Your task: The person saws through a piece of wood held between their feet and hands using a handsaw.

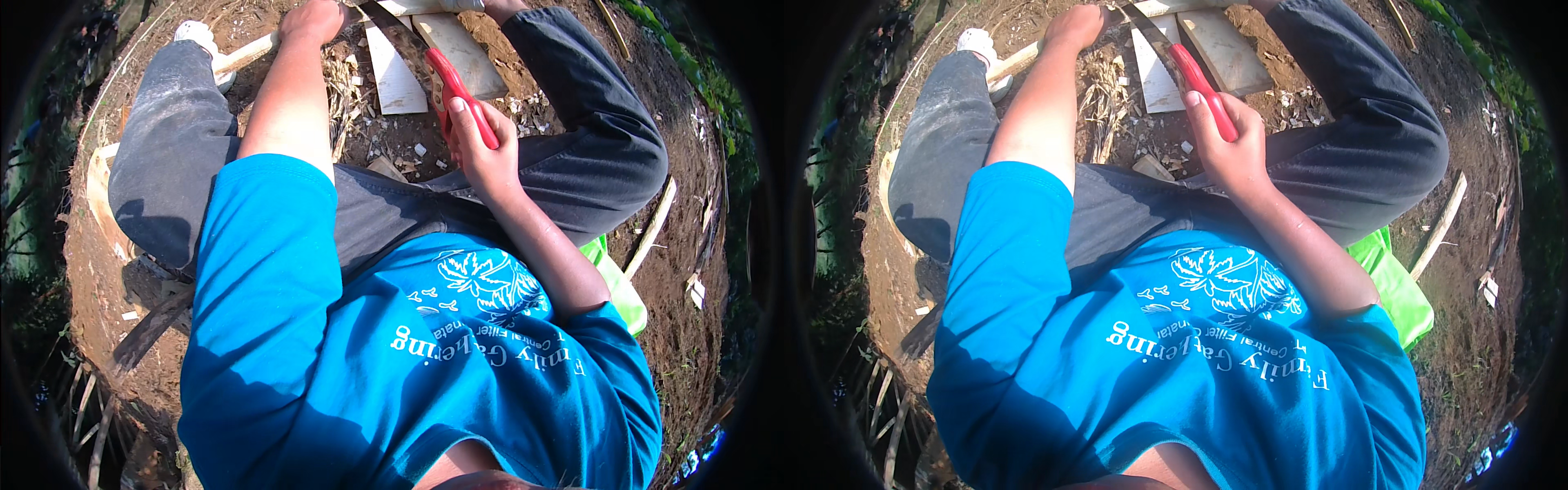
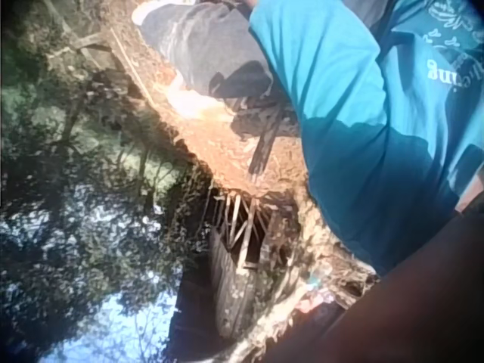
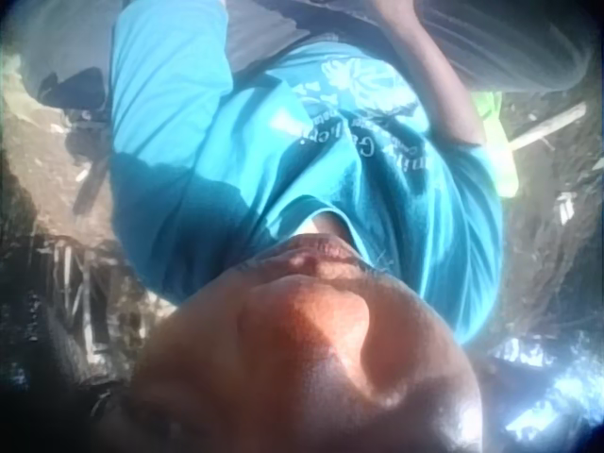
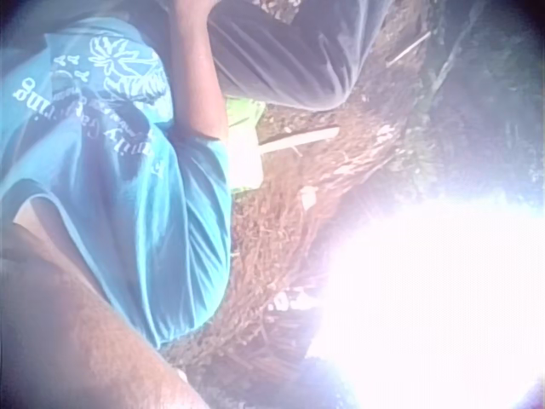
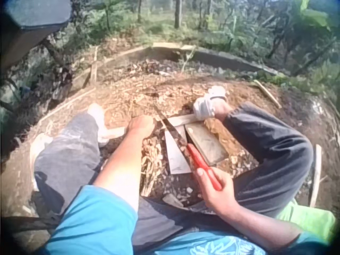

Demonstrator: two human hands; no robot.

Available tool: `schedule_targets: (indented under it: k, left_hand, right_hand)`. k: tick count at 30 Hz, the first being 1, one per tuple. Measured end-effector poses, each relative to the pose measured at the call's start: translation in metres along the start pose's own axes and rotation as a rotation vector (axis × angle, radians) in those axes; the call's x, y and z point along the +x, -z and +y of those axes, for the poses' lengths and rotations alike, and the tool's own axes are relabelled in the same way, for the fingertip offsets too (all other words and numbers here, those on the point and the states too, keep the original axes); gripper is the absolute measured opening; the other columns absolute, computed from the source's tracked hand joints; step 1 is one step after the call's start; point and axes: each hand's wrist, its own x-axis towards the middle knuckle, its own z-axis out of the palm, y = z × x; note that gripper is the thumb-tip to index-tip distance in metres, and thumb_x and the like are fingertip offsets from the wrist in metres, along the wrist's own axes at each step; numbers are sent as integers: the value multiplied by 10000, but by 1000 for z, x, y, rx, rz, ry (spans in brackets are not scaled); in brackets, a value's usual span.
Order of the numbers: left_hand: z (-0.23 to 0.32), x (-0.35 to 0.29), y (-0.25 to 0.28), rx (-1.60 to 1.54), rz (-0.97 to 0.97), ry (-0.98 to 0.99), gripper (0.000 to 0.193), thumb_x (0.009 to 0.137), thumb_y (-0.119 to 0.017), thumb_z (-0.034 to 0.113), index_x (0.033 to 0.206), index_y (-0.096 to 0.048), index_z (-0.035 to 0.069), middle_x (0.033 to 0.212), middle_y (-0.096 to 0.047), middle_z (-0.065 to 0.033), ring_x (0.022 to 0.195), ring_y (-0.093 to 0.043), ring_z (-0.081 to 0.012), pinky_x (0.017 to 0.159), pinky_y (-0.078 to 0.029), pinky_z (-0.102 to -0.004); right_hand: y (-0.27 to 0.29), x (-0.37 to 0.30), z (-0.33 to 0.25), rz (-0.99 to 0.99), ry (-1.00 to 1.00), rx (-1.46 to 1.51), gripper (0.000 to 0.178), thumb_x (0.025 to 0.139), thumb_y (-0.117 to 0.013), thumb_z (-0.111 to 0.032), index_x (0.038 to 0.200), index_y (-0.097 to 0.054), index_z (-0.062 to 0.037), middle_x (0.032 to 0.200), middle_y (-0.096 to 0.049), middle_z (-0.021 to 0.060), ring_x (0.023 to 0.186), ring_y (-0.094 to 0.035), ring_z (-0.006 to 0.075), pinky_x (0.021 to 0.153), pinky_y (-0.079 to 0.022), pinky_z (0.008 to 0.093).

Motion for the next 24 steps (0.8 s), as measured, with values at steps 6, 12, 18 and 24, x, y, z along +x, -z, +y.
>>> schedule_targets:
  k: [6, 12, 18, 24]
  left_hand:
    - [7, -16, 10, -35, 3, 20, 558, 1020, -385, 458, 1149, -756, 62, 1249, -698, -227, 1183, -661, -408, 1018, -516, -508]
    - [7, -17, 6, -88, 12, 60, 568, 1019, -388, 476, 1183, -746, 66, 1275, -689, -218, 1210, -646, -407, 1036, -503, -514]
    - [6, -23, 13, -98, 11, 33, 567, 1013, -399, 465, 1192, -737, 47, 1271, -690, -226, 1218, -641, -407, 1030, -501, -520]
    - [-19, 18, -25, -149, 30, 134, 486, 968, -490, 425, 1170, -752, 68, 1259, -697, -219, 1192, -658, -412, 998, -522, -506]
  right_hand:
    - [14, -17, -1, -19, 37, -38, 390, 1027, -663, -361, 813, -658, -35, 617, -562, -31, 557, -519, 45, 510, -392, 240]
    - [35, -44, -24, -49, -29, -11, 376, 1037, -653, -361, 855, -656, -33, 632, -569, -28, 549, -521, 42, 495, -385, 228]
    - [40, -46, -33, -96, -19, 1, 393, 1043, -643, -377, 894, -667, -14, 655, -582, -23, 549, -523, 38, 497, -386, 215]
    - [-53, 125, 18, -43, 126, 82, 421, 1021, -658, -390, 767, -622, -56, 595, -552, -20, 504, -501, 63, 488, -405, 255]
